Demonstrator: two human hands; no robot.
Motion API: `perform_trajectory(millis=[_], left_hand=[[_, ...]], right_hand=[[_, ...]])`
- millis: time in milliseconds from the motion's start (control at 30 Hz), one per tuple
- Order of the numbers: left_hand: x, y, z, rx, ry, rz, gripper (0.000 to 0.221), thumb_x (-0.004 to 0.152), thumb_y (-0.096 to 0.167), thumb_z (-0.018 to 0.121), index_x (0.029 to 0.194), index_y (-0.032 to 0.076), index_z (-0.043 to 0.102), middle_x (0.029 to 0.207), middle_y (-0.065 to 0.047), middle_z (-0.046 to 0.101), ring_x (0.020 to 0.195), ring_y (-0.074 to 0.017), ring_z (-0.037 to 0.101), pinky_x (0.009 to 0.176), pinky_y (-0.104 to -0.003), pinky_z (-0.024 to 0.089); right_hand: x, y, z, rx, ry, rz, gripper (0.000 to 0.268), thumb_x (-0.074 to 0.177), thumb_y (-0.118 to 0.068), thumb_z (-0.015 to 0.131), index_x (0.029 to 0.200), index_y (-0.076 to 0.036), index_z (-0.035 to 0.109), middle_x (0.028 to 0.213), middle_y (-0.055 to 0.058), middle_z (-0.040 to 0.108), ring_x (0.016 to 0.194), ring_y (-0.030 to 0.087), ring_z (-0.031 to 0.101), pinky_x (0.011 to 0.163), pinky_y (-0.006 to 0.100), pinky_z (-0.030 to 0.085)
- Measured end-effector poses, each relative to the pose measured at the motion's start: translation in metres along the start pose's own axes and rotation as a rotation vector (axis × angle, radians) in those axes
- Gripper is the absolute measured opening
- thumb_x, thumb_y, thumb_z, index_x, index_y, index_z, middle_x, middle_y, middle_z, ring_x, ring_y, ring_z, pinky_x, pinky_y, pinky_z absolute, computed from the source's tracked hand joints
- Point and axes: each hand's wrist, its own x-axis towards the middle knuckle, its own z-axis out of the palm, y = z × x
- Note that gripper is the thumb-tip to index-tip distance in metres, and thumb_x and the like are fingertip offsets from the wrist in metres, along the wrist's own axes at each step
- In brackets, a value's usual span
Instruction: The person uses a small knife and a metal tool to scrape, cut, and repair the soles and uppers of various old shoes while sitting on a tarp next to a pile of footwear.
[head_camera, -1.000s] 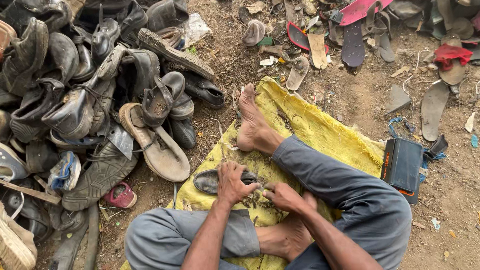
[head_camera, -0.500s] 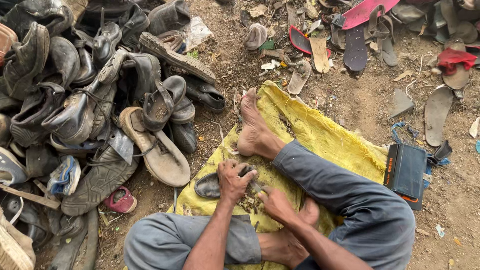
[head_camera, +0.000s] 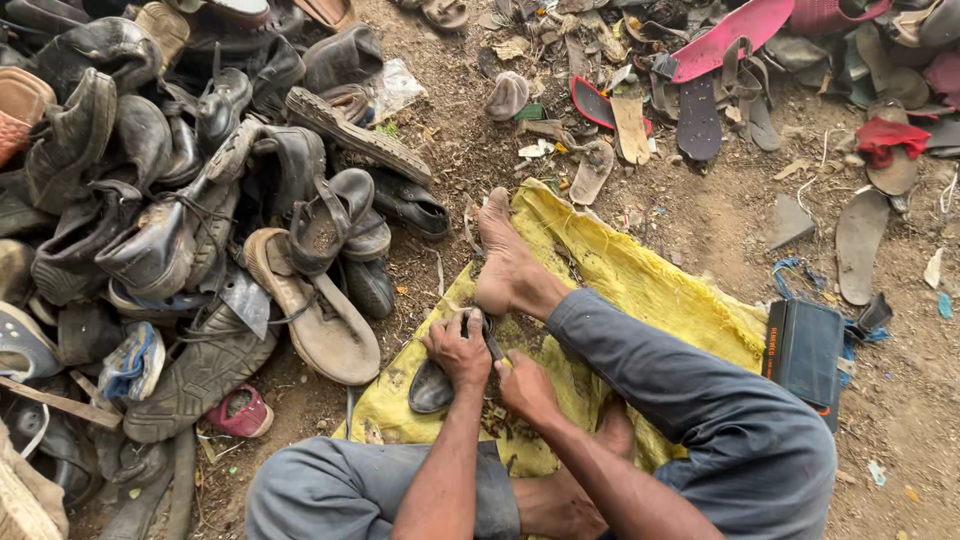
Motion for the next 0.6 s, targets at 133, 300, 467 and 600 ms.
perform_trajectory(millis=[133, 300, 467, 600], left_hand=[[0.016, 0.002, -0.004, -0.005, -0.02, -0.051, 0.048, 0.096, 0.052, 0.065, 0.11, 0.008, 0.078, 0.107, -0.014, 0.057, 0.107, -0.0343, 0.048, 0.1, -0.054, 0.039], [0.056, 0.015, -0.061, 0.36, -0.65, 0.16, 0.066, 0.079, 0.06, 0.077, 0.122, 0.011, 0.067, 0.114, -0.014, 0.057, 0.114, -0.0301, 0.048, 0.103, -0.051, 0.035], [0.039, 0.024, -0.062, 0.084, -0.469, 0.129, 0.055, 0.077, 0.055, 0.079, 0.108, 0.011, 0.069, 0.112, -0.009, 0.063, 0.108, -0.028, 0.054, 0.098, -0.048, 0.041], [0.029, 0.016, -0.055, 0.002, -0.147, 0.257, 0.05, 0.072, 0.048, 0.086, 0.091, 0.005, 0.069, 0.094, -0.007, 0.067, 0.098, -0.0257, 0.06, 0.088, -0.046, 0.045]], right_hand=[[-0.002, -0.023, -0.016, 0.004, -0.004, -0.029, 0.035, 0.096, -0.034, 0.056, 0.118, -0.009, 0.066, 0.108, 0.027, 0.071, 0.105, 0.045, 0.066, 0.09, 0.053, 0.05], [0.003, -0.033, -0.039, -0.137, -0.115, -0.081, 0.035, 0.102, -0.035, 0.052, 0.119, -0.008, 0.065, 0.108, 0.022, 0.072, 0.101, 0.038, 0.07, 0.088, 0.051, 0.05], [-0.003, -0.035, -0.044, 0.012, -0.288, 0.096, 0.034, 0.103, -0.035, 0.051, 0.114, -0.006, 0.065, 0.098, 0.022, 0.071, 0.09, 0.042, 0.067, 0.079, 0.053, 0.055], [-0.017, -0.019, -0.027, 0.015, -0.046, -0.183, 0.034, 0.101, -0.034, 0.057, 0.107, -0.001, 0.065, 0.091, 0.023, 0.07, 0.084, 0.035, 0.067, 0.08, 0.049, 0.052]])
